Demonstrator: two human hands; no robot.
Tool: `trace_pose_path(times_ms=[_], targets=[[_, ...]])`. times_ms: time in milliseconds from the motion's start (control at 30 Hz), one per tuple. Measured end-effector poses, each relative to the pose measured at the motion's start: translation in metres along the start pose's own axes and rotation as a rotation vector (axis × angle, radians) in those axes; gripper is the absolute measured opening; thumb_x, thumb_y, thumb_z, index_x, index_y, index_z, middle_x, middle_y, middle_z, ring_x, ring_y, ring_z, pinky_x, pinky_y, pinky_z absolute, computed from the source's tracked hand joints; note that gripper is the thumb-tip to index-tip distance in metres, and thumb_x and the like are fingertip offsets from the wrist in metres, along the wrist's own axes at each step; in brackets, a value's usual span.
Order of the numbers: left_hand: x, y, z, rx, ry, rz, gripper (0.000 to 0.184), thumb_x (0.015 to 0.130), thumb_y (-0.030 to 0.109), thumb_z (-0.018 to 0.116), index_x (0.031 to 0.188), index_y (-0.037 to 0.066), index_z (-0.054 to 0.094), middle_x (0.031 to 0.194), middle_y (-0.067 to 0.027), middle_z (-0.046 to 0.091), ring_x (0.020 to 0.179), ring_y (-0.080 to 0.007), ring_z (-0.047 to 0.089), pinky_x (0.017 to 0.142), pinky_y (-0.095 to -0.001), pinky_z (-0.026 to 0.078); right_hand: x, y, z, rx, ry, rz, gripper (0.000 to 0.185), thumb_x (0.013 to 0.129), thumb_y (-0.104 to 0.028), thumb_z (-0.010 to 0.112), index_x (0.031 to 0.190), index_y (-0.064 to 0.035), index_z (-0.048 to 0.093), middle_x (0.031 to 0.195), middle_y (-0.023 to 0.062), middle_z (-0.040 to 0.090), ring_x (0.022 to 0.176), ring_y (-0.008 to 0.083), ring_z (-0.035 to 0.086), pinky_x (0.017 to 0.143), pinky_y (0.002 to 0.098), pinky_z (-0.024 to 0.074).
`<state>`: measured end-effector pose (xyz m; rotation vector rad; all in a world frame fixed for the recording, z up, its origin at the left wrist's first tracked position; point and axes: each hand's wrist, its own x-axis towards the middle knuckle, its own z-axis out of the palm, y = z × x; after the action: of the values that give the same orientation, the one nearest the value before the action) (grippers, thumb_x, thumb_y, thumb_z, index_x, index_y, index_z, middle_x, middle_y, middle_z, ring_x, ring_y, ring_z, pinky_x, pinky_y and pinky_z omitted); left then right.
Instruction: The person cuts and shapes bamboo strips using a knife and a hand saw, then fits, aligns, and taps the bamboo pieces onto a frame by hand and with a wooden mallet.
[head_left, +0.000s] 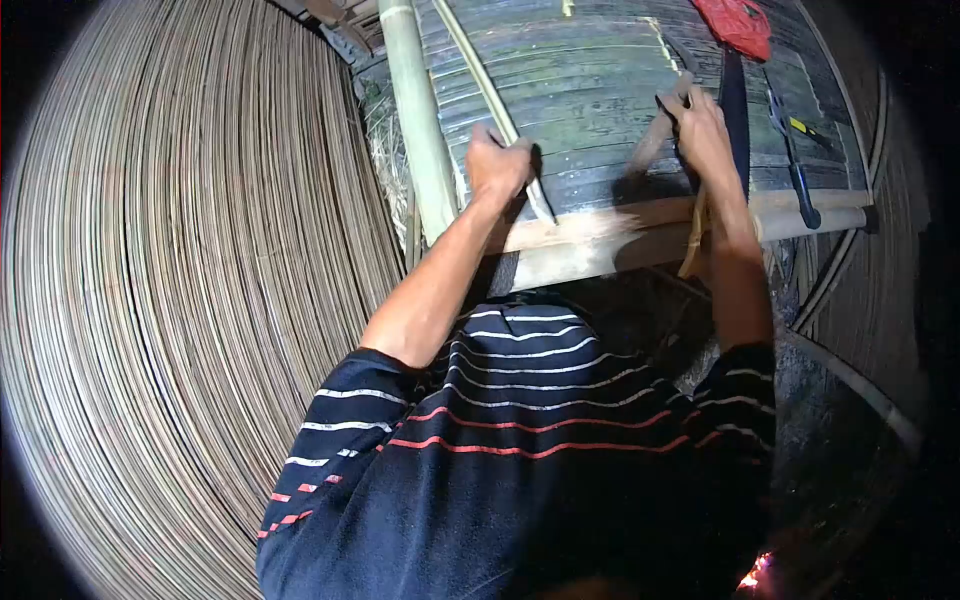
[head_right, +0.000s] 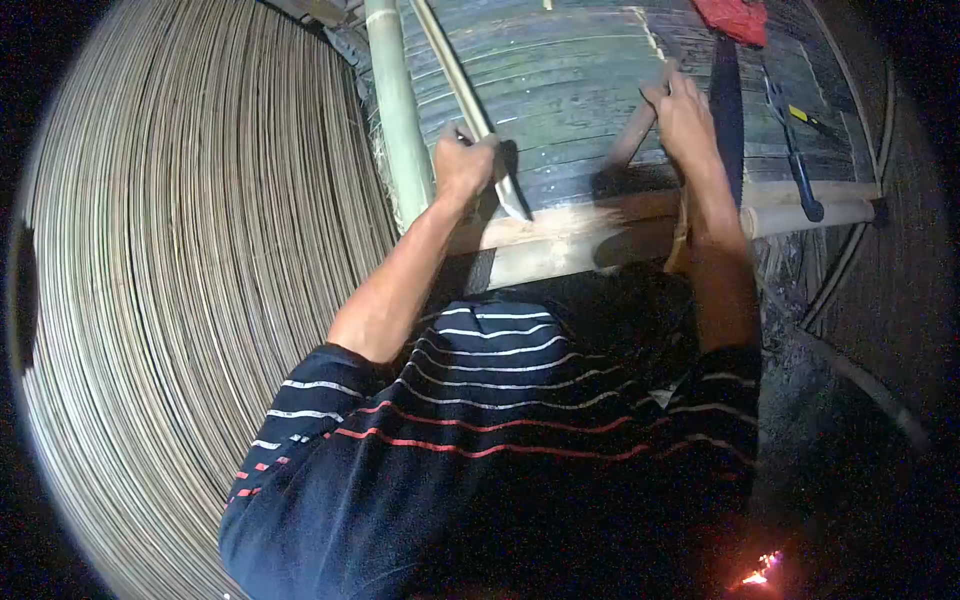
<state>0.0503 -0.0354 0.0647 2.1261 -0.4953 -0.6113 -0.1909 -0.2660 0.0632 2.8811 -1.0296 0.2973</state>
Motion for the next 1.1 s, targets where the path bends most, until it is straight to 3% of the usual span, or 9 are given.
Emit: trace_pose_path(times_ms=[167, 233, 267, 300, 433, 633, 700, 967, 1100], targets=[[0.021, -0.048, 0.022, -0.342, 0.091, -0.104, 0.032, 0.08, 0.007, 0.069, 0.107, -0.005, 0.057, 0.095, -0.0201, 0.071, 0.073, -0.0282, 0.07, 0.069, -0.0412, 0.056, -0.046, -0.064, -0.015, 0.59, 0.295, 0.027, 0.049, 0.091, -0.026, 0.075, 0.135, -0.0096, 0.066, 0.11, 0.0195, 0.065, 0.1, 0.0334, 0.064, 0.088, 0.044, 0.0524], [-0.005, -0.009, -0.006, -0.321, 0.061, -0.24, 0.035, 0.08, 0.004, 0.068, 0.111, -0.006, 0.057, 0.097, -0.0185, 0.07, 0.075, -0.0262, 0.067, 0.07, -0.0404, 0.056, -0.057, -0.115, -0.045, 0.729, -0.181, 0.344, 0.046, 0.091, -0.023, 0.078, 0.132, -0.0057, 0.067, 0.108, 0.0177, 0.064, 0.088, 0.0279, 0.065, 0.078, 0.0343, 0.0531], [0.014, -0.05, 0.009, -0.564, 0.015, -0.171, 0.027, 0.09, 0.005, 0.059, 0.116, -0.003, 0.054, 0.08, -0.0141, 0.063, 0.062, -0.0225, 0.063, 0.048, -0.0381, 0.05, -0.068, -0.139, -0.031, 0.985, -0.091, 0.336, 0.049, 0.09, -0.029, 0.08, 0.131, -0.0064, 0.068, 0.102, 0.0153, 0.065, 0.085, 0.0265, 0.065, 0.075, 0.0364, 0.0526], [0.02, -0.063, 0.007, -0.473, -0.022, -0.153, 0.027, 0.092, 0.008, 0.062, 0.117, -0.001, 0.057, 0.084, -0.0114, 0.064, 0.07, -0.0204, 0.063, 0.057, -0.0368, 0.052, -0.08, -0.165, -0.008, 1.242, 0.005, 0.317, 0.052, 0.088, -0.035, 0.082, 0.13, -0.0071, 0.069, 0.095, 0.013, 0.066, 0.082, 0.025, 0.064, 0.072, 0.0386, 0.0522], [0.001, -0.043, 0.007, -0.391, 0.159, -0.003, 0.04, 0.096, 0.022, 0.072, 0.127, 0.0, 0.061, 0.099, -0.0121, 0.07, 0.086, -0.0181, 0.062, 0.075, -0.0342, 0.051, -0.087, -0.244, -0.041, 1.116, -0.127, 0.246, 0.062, 0.081, -0.033, 0.087, 0.13, -0.0001, 0.067, 0.097, 0.0189, 0.071, 0.083, 0.0332, 0.072, 0.075, 0.0425, 0.0567], [-0.006, -0.031, -0.01, -0.367, 0.286, 0.185, 0.052, 0.089, 0.018, 0.081, 0.129, -0.005, 0.057, 0.108, -0.0162, 0.071, 0.096, -0.0227, 0.065, 0.088, -0.0352, 0.052, -0.088, -0.263, -0.019, 1.2, -0.193, 0.31, 0.03, 0.09, -0.001, 0.064, 0.118, 0.0022, 0.071, 0.091, 0.0214, 0.074, 0.087, 0.0347, 0.074, 0.079, 0.0412, 0.0574], [0.019, -0.03, -0.014, -0.382, 0.236, 0.171, 0.062, 0.085, 0.024, 0.085, 0.132, -0.005, 0.058, 0.119, -0.022, 0.07, 0.11, -0.0305, 0.066, 0.1, -0.0389, 0.049, -0.079, -0.266, -0.009, 1.176, -0.086, 0.249, 0.03, 0.09, -0.006, 0.068, 0.12, -0.001, 0.071, 0.088, 0.0204, 0.074, 0.085, 0.0358, 0.074, 0.077, 0.0419, 0.0568], [0.098, -0.035, -0.029, 0.146, 0.29, 0.11, 0.073, 0.078, 0.044, 0.087, 0.133, 0.002, 0.064, 0.113, -0.0252, 0.073, 0.106, -0.0403, 0.071, 0.094, -0.0428, 0.054, -0.097, -0.235, -0.006, 1.002, 0.162, 0.483, 0.035, 0.085, -0.015, 0.08, 0.118, -0.0041, 0.073, 0.101, 0.0171, 0.075, 0.087, 0.032, 0.073, 0.077, 0.0397, 0.0571], [0.096, -0.03, -0.017, 0.259, 0.19, 0.103, 0.066, 0.083, 0.027, 0.085, 0.135, -0.002, 0.055, 0.114, -0.0352, 0.064, 0.113, -0.05, 0.062, 0.101, -0.0498, 0.048, -0.143, -0.165, 0.018, 0.435, 0.464, 0.581, 0.042, 0.087, -0.018, 0.082, 0.125, -0.0025, 0.07, 0.109, 0.0151, 0.073, 0.097, 0.0297, 0.072, 0.086, 0.0388, 0.0569]])
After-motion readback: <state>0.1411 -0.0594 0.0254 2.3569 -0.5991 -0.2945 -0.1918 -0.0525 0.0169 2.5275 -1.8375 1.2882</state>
